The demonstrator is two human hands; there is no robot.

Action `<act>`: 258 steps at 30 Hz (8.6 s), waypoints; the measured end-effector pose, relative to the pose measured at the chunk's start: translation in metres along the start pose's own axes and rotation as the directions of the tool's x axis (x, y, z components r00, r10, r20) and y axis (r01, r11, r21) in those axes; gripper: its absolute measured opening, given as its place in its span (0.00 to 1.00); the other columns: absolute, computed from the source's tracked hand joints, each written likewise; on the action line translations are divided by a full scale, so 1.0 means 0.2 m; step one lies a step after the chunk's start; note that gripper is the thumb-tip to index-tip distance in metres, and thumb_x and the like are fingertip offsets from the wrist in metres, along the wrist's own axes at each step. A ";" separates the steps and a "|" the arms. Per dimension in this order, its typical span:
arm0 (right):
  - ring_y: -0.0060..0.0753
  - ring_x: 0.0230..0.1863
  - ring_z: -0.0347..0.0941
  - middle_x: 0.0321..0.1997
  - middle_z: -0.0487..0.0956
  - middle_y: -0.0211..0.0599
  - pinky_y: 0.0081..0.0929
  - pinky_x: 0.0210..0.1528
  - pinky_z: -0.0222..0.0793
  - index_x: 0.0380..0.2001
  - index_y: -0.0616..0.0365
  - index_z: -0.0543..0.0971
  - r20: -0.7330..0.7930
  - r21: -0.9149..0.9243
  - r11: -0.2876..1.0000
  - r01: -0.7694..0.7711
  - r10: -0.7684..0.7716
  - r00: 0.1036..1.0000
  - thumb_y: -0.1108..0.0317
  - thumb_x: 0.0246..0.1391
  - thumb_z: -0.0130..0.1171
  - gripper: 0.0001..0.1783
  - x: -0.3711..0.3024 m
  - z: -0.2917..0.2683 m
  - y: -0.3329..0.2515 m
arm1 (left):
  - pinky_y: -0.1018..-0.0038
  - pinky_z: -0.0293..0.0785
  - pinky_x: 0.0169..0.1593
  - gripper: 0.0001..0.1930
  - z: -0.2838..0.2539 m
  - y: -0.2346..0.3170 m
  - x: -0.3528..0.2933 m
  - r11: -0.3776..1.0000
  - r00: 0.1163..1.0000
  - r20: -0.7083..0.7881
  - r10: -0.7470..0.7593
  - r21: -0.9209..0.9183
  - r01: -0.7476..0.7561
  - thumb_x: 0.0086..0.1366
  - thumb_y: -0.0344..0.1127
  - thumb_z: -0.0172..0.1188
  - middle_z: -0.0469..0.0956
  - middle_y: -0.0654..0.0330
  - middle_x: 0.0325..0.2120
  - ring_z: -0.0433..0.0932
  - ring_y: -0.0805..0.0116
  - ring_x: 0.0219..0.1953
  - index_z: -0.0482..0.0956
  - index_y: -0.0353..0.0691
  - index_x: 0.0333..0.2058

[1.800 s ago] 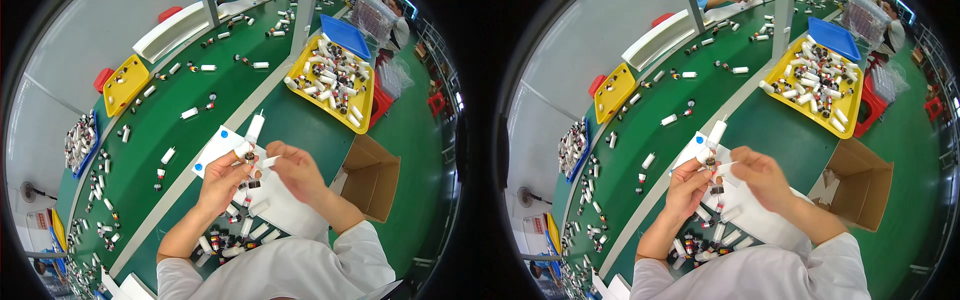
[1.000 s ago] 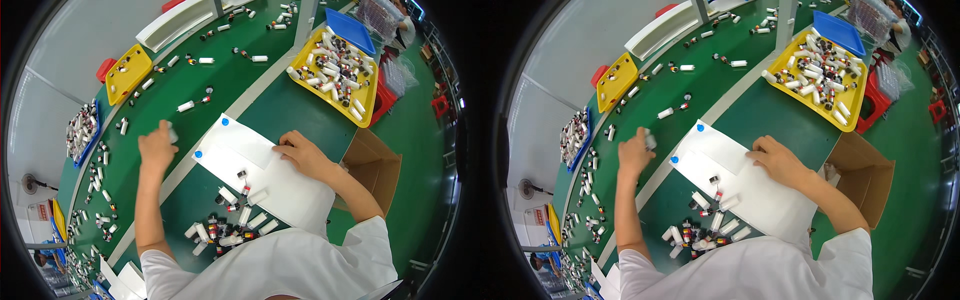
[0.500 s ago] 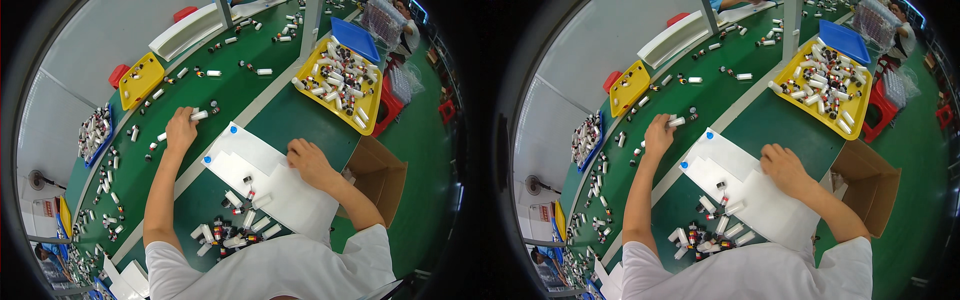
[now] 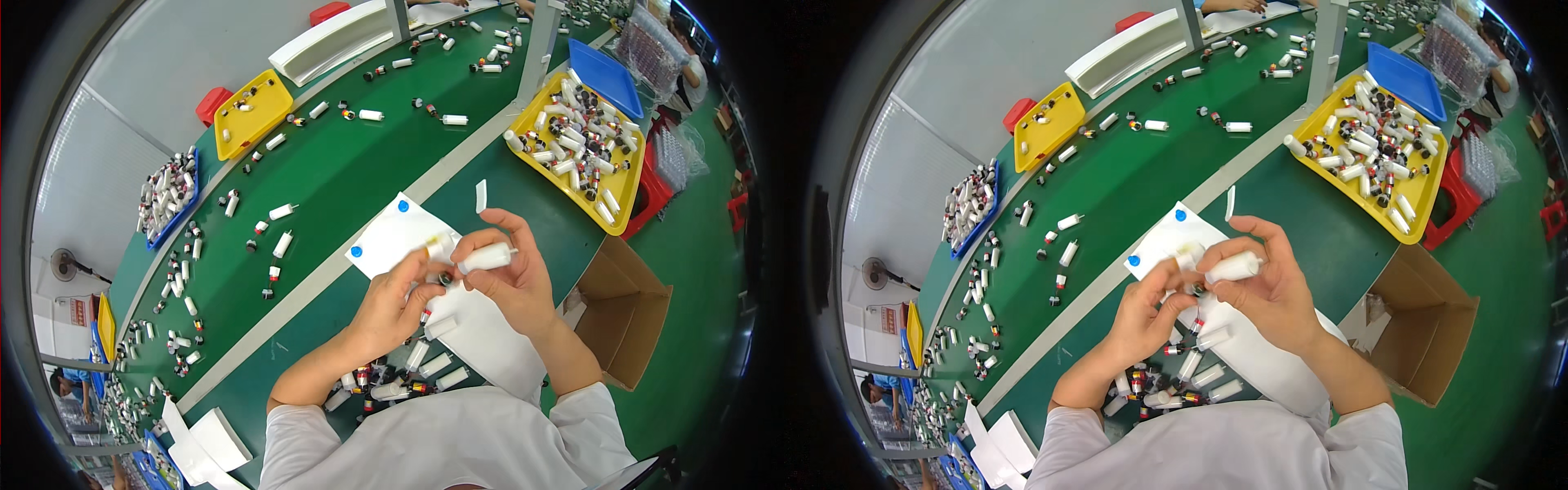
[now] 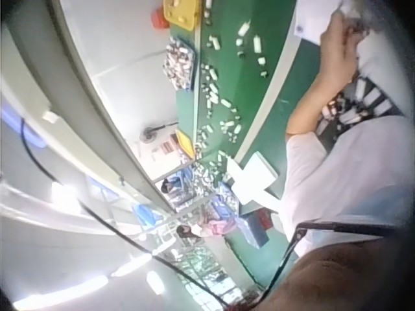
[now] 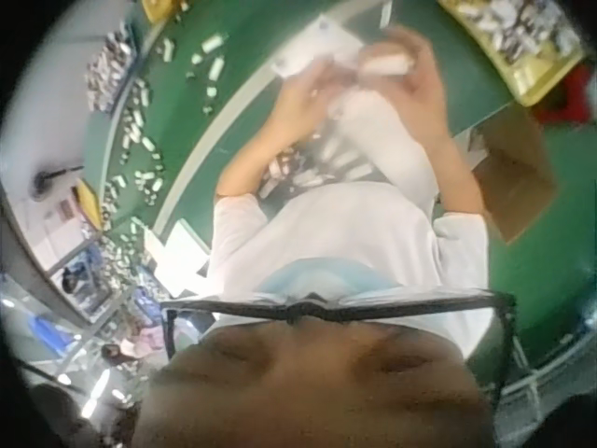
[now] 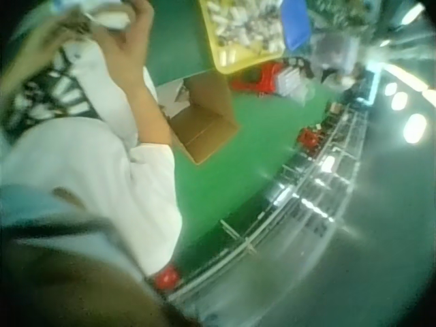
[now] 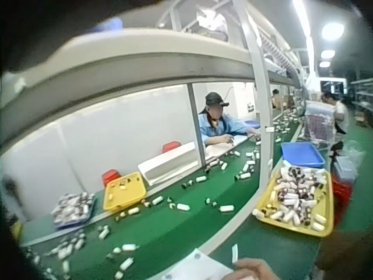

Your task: Assembling small electrical or plastic components by hand at a factory workbench.

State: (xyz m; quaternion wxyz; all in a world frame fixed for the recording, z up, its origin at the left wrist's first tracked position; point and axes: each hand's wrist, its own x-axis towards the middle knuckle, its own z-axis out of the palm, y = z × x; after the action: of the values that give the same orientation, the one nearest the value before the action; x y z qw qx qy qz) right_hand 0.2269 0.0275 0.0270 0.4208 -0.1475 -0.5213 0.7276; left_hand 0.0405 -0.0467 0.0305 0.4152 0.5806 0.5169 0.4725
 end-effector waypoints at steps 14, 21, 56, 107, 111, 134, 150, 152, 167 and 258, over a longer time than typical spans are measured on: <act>0.34 0.54 0.73 0.47 0.76 0.44 0.33 0.60 0.69 0.61 0.58 0.52 0.016 -0.004 0.997 0.083 -0.083 0.996 0.83 0.60 0.53 0.31 -0.02 0.09 0.26 | 0.65 0.71 0.30 0.17 -0.09 -0.19 0.01 0.765 0.964 -0.092 0.251 0.629 -0.139 0.51 0.27 0.70 0.80 0.53 0.23 0.77 0.55 0.24 0.68 0.37 0.34; 0.33 0.46 0.73 0.43 0.73 0.42 0.33 0.55 0.69 0.64 0.59 0.49 0.047 -0.223 0.951 0.215 -0.210 0.977 0.86 0.60 0.48 0.33 0.00 0.02 0.28 | 0.70 0.77 0.47 0.13 -0.10 -0.13 0.04 0.893 0.985 0.066 -0.161 -0.415 0.174 0.65 0.20 0.56 0.81 0.50 0.38 0.82 0.63 0.42 0.68 0.32 0.48; 0.39 0.36 0.73 0.32 0.77 0.39 0.33 0.41 0.70 0.44 0.62 0.81 -0.051 -0.832 0.550 -0.075 0.060 0.997 0.74 0.54 0.62 0.13 0.15 -0.31 0.50 | 0.77 0.74 0.39 0.17 -0.26 -0.23 0.13 0.993 0.926 -0.368 0.087 0.102 -0.053 0.55 0.20 0.66 0.85 0.61 0.33 0.80 0.75 0.32 0.71 0.35 0.41; 0.34 0.42 0.77 0.42 0.76 0.42 0.31 0.43 0.74 0.53 0.62 0.61 0.050 -0.548 0.830 0.104 -0.092 0.994 0.77 0.58 0.60 0.24 0.01 -0.01 0.17 | 0.72 0.73 0.37 0.12 -0.06 -0.07 0.06 0.470 0.828 0.032 0.560 0.810 -0.350 0.48 0.20 0.69 0.79 0.52 0.39 0.78 0.58 0.34 0.81 0.33 0.34; 0.43 0.45 0.78 0.44 0.78 0.43 0.33 0.44 0.74 0.54 0.63 0.62 0.130 -0.704 0.678 0.209 -0.166 0.978 0.77 0.56 0.61 0.26 -0.01 0.04 0.18 | 0.73 0.73 0.35 0.11 -0.05 -0.13 0.02 0.638 0.878 -0.049 0.476 0.707 -0.307 0.50 0.21 0.68 0.80 0.53 0.34 0.78 0.60 0.30 0.80 0.30 0.34; 0.22 0.38 0.70 0.34 0.69 0.26 0.23 0.46 0.64 0.33 0.58 0.73 -0.041 0.115 0.973 -0.201 0.207 0.977 0.68 0.64 0.57 0.07 -0.03 0.01 0.20 | 0.71 0.78 0.42 0.14 -0.06 -0.23 0.03 0.697 0.922 0.241 -0.302 -0.605 0.386 0.66 0.25 0.60 0.80 0.56 0.38 0.81 0.69 0.37 0.75 0.30 0.50; 0.21 0.29 0.67 0.28 0.73 0.28 0.22 0.32 0.65 0.32 0.60 0.76 -0.132 -0.427 0.863 -0.271 0.237 0.962 0.70 0.49 0.70 0.12 0.18 -0.13 0.50 | 0.75 0.76 0.45 0.07 -0.15 -0.26 0.01 0.994 0.995 0.014 -0.100 -0.031 0.100 0.61 0.19 0.59 0.82 0.56 0.43 0.80 0.75 0.39 0.79 0.31 0.38; 0.24 0.30 0.69 0.29 0.74 0.30 0.24 0.34 0.67 0.37 0.60 0.78 -0.067 -0.593 0.787 -0.167 0.158 0.985 0.70 0.49 0.70 0.13 0.26 -0.15 0.54 | 0.75 0.76 0.44 0.13 -0.25 -0.29 0.04 0.992 0.985 -0.118 -0.125 0.017 0.128 0.58 0.18 0.62 0.83 0.57 0.38 0.81 0.74 0.39 0.74 0.32 0.42; 0.39 0.42 0.73 0.36 0.73 0.37 0.34 0.41 0.75 0.33 0.62 0.80 0.469 -0.879 0.163 0.448 0.123 0.875 0.76 0.45 0.61 0.08 0.40 -0.07 0.80 | 0.64 0.67 0.49 0.20 -0.46 -0.44 -0.37 0.753 0.949 0.310 0.053 0.612 -0.242 0.50 0.20 0.66 0.75 0.57 0.50 0.73 0.58 0.49 0.80 0.39 0.44; 0.19 0.39 0.73 0.35 0.75 0.28 0.22 0.45 0.71 0.37 0.57 0.77 -0.043 -0.063 0.924 -0.376 0.374 0.926 0.74 0.51 0.68 0.11 0.01 -0.06 0.34 | 0.75 0.77 0.42 0.07 -0.02 -0.24 -0.04 0.979 0.980 -0.055 0.189 -0.070 -0.192 0.57 0.19 0.64 0.82 0.51 0.45 0.81 0.70 0.34 0.83 0.32 0.35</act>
State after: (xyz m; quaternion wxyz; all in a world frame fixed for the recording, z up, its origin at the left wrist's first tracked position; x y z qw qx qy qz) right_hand 0.2018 0.0287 -0.0377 0.2765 -0.2701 -0.5020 0.7737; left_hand 0.0256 -0.0491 -0.0166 0.3771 0.5998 0.4506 0.5432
